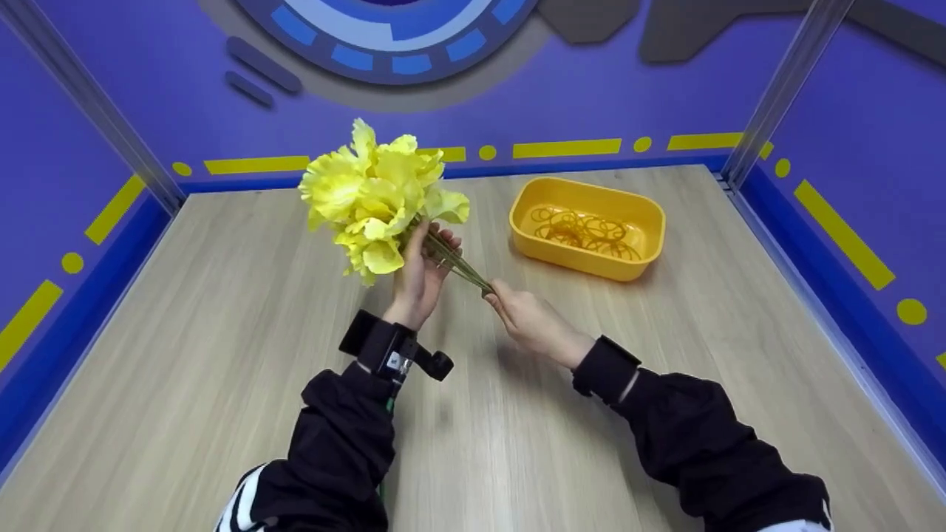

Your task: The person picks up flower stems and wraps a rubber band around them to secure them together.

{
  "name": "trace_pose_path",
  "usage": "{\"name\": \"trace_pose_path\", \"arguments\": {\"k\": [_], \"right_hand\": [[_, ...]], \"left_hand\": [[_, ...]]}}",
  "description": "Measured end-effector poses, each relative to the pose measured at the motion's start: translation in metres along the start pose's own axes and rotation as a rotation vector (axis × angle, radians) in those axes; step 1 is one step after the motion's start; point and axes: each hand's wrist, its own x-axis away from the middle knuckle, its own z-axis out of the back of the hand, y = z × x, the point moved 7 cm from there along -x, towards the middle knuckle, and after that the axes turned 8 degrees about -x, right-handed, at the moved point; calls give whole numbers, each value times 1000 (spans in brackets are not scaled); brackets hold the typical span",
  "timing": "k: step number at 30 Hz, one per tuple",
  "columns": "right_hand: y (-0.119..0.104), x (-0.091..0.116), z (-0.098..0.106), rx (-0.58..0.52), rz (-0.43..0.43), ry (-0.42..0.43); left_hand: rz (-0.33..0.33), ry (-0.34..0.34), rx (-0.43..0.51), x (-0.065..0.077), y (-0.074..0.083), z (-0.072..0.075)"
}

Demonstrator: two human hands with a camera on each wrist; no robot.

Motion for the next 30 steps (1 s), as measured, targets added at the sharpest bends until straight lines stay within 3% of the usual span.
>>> {"name": "trace_pose_path", "arguments": {"k": [4, 6, 13, 17, 19, 22, 27, 30], "right_hand": [[-3, -1, 3, 4, 25, 0], [-5, 0, 5, -9, 35, -6], [4, 3, 14, -177, -40, -47], [9, 4, 18, -269, -85, -82], [11, 5, 19, -305, -102, -104], [12, 7, 18, -341, -124, -133], [12, 8, 17, -323, -116, -160], [12, 9, 17, -271, -115, -175]], "left_hand": [[-43, -62, 48, 1, 7, -6], [-58, -131, 55, 3, 11, -10], [-16, -497, -67, 13, 22, -18], [-81, -722, -103, 25, 32, -21], [-126, -780, -114, 29, 35, -21], [-179, -739, -173, 31, 33, -18], [-215, -532, -283, 25, 22, -7], [-219, -451, -320, 21, 17, -2]]}}
